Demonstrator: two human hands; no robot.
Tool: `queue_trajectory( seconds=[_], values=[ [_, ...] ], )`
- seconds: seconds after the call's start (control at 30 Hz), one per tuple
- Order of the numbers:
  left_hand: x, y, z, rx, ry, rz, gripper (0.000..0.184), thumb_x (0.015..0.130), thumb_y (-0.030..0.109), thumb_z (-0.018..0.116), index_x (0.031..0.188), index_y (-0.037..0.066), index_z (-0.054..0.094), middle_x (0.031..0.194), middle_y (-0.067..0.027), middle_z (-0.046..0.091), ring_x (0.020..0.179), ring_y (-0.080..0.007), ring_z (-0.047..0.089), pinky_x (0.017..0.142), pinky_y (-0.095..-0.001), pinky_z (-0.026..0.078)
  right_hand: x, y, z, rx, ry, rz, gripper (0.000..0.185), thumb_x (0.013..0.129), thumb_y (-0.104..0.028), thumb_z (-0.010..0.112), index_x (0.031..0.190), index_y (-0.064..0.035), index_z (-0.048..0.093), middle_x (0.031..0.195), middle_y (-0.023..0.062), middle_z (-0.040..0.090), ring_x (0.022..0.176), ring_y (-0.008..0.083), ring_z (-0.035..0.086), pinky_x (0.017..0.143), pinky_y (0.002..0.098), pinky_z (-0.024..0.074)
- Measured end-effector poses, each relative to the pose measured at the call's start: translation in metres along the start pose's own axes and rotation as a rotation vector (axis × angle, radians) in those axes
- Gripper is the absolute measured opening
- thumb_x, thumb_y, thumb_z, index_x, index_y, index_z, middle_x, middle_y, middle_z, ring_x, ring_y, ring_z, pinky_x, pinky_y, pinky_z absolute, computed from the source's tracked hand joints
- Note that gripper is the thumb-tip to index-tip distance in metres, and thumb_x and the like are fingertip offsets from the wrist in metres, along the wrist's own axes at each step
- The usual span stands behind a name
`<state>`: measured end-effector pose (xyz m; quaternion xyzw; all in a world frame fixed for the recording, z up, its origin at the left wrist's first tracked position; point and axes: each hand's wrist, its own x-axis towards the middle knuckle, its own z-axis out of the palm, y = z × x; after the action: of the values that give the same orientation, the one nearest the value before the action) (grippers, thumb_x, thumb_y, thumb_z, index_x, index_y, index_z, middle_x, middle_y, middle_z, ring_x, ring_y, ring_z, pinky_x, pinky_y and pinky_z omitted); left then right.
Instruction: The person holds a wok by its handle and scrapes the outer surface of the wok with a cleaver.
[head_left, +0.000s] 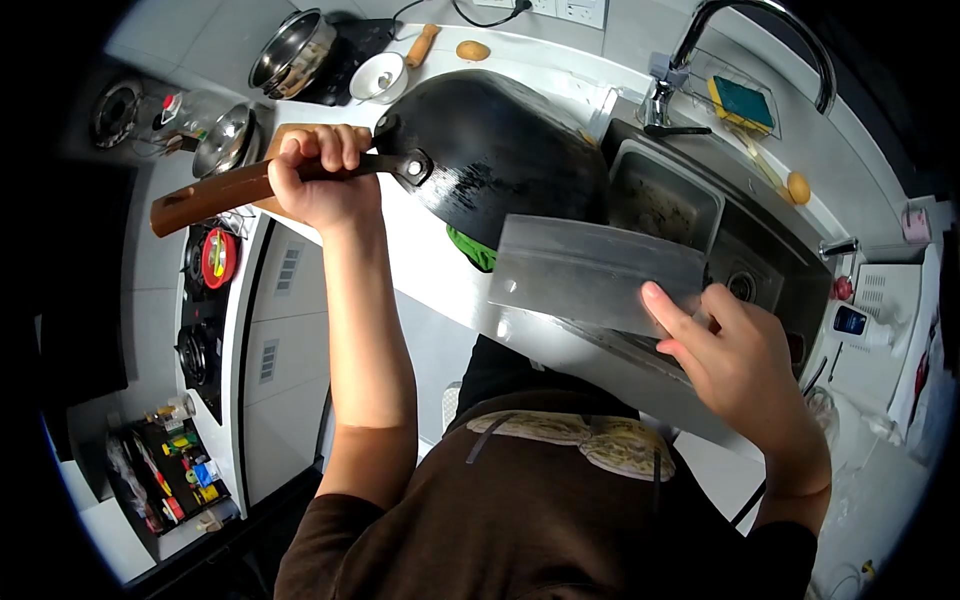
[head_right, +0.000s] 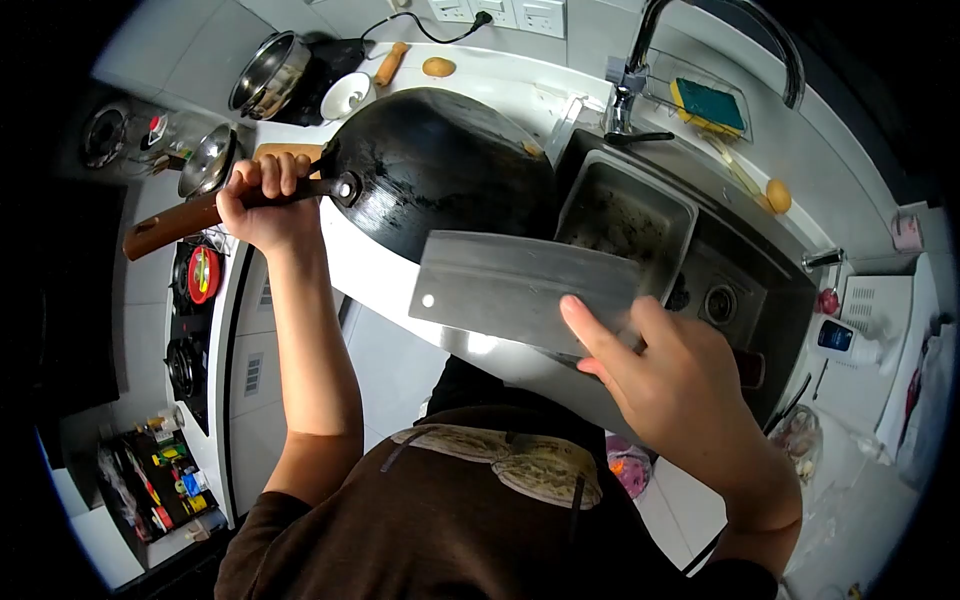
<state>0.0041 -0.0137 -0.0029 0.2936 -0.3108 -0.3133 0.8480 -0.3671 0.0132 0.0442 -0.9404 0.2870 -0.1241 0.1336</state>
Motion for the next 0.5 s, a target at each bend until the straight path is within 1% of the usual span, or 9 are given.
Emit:
queue_trajectory(
  seconds=[0.17, 0.23, 0.33, 0.4, 0.5],
  values=[
    [-0.001, 0.0, 0.011, -0.005, -0.008, -0.021, 0.02, 0.073, 0.024, 0.046, 0.058, 0.012, 0.042, 0.047, -0.0022, 0.034, 0.045, -0.016, 0.031, 0.056, -0.0331, 0.033, 0.002, -0.001, 0.001, 0.057, 0.014, 0.011, 0.049, 0.073, -0.018, 0.07, 0.121, -0.0118, 0.058, 0.065, 0.0049, 0.037, 0.05, 0.0156, 0.042, 0.044, 0.0296, 0.0354],
    [-0.001, -0.001, 0.011, -0.002, 0.036, -0.036, 0.021, 0.074, 0.025, 0.046, 0.058, 0.012, 0.041, 0.047, -0.0024, 0.033, 0.046, -0.0162, 0.032, 0.056, -0.033, 0.033, -0.004, 0.0, 0.002, 0.057, 0.0, 0.017, 0.049, 0.073, -0.018, 0.071, 0.12, -0.0116, 0.058, 0.065, 0.0048, 0.037, 0.05, 0.0153, 0.042, 0.044, 0.0294, 0.0354],
    [0.0, -0.002, 0.016, 0.011, 0.057, -0.026, 0.021, 0.074, 0.025, 0.045, 0.058, 0.012, 0.04, 0.047, -0.0024, 0.034, 0.046, -0.0163, 0.031, 0.056, -0.0329, 0.033, -0.012, 0.0, 0.006, 0.047, 0.026, 0.032, 0.048, 0.072, -0.017, 0.071, 0.118, -0.0115, 0.06, 0.065, 0.0039, 0.036, 0.05, 0.0148, 0.042, 0.044, 0.0291, 0.0351],
    [0.003, -0.003, 0.015, -0.01, 0.087, -0.035, 0.02, 0.073, 0.024, 0.045, 0.059, 0.012, 0.04, 0.048, -0.0025, 0.034, 0.046, -0.0167, 0.031, 0.056, -0.0333, 0.034, -0.011, 0.0, 0.009, 0.035, 0.091, 0.031, 0.047, 0.072, -0.017, 0.071, 0.117, -0.011, 0.06, 0.065, 0.0032, 0.036, 0.05, 0.0146, 0.041, 0.044, 0.0284, 0.0347],
    [0.008, -0.004, 0.011, -0.016, 0.051, -0.029, 0.02, 0.073, 0.024, 0.045, 0.058, 0.012, 0.041, 0.048, -0.0025, 0.034, 0.046, -0.0169, 0.031, 0.055, -0.0335, 0.034, -0.014, 0.003, 0.011, 0.013, 0.092, 0.031, 0.048, 0.072, -0.018, 0.071, 0.118, -0.0104, 0.06, 0.066, 0.0035, 0.036, 0.051, 0.0147, 0.041, 0.044, 0.0282, 0.0342]
  ],
)
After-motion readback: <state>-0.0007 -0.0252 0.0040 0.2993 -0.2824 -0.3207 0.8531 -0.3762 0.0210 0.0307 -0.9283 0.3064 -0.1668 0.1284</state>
